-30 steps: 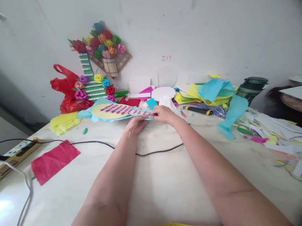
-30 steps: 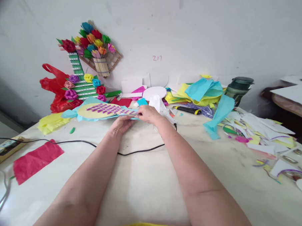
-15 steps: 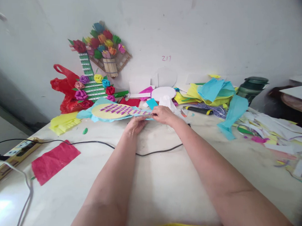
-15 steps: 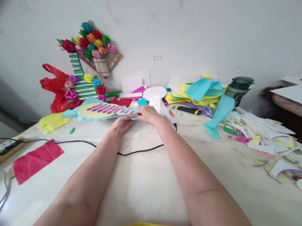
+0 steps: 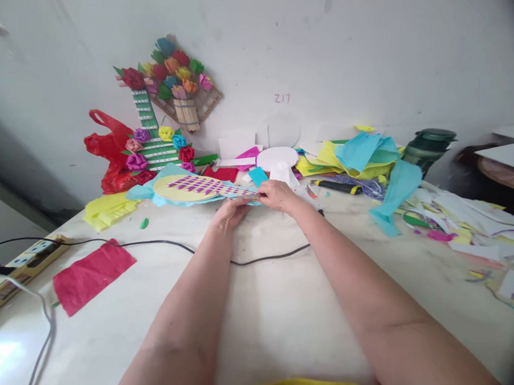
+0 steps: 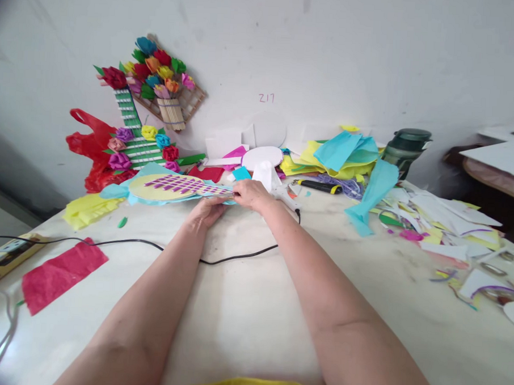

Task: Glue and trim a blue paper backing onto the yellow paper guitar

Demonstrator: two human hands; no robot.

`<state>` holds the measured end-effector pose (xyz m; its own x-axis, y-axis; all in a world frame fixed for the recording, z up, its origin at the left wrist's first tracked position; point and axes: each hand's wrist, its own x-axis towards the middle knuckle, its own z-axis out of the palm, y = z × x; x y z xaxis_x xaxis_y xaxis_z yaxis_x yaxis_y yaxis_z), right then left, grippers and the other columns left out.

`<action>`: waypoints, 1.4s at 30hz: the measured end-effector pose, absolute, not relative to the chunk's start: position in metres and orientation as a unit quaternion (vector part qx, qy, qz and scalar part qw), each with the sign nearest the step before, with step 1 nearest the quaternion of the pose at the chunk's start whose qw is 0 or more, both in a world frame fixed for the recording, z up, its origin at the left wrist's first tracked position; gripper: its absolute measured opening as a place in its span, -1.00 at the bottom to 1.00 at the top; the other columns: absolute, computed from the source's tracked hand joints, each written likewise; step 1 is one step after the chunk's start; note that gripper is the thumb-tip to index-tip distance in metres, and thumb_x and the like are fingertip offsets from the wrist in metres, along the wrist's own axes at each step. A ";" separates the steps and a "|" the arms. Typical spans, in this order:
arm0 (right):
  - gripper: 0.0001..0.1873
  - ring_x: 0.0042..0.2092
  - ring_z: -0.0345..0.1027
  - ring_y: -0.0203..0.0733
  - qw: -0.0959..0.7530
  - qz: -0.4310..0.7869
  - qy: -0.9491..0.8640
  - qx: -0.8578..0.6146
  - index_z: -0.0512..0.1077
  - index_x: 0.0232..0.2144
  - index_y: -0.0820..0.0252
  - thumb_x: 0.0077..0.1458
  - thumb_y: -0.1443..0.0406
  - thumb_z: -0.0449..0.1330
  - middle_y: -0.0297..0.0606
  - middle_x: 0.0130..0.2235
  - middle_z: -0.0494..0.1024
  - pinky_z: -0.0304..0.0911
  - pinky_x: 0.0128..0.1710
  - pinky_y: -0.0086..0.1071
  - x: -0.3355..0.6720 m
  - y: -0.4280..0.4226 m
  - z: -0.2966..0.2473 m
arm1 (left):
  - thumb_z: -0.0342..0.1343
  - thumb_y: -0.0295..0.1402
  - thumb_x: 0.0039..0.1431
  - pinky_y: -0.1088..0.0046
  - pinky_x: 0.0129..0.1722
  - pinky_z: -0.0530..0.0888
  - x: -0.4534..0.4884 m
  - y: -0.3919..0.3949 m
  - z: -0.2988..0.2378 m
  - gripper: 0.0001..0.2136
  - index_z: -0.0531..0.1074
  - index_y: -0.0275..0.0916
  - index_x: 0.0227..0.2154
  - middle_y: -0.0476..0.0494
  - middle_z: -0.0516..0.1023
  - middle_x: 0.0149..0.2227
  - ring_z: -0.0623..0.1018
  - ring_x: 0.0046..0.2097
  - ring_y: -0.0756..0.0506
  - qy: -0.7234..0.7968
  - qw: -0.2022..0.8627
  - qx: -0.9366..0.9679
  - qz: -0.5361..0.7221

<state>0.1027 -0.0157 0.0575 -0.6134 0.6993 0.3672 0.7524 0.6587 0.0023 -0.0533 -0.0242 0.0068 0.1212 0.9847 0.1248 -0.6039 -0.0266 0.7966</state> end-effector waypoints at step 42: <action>-0.85 -0.38 0.26 -0.28 0.188 0.028 -0.888 -0.419 0.47 -0.51 0.21 -0.13 0.26 0.14 -0.30 -0.44 0.47 0.04 -0.43 -0.48 0.124 -0.010 0.071 | 0.19 -0.66 -0.36 0.41 -0.26 0.41 -0.057 -0.021 0.005 -0.68 0.35 -0.32 -0.43 -0.07 0.49 -0.40 0.49 -0.30 -0.06 0.289 0.626 0.359 0.629</action>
<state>0.1242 -0.0099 0.0708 -0.5779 0.7548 0.3104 0.7340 0.6469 -0.2066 -0.0565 -0.0213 0.0053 0.0410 0.9952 0.0890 -0.5801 -0.0488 0.8131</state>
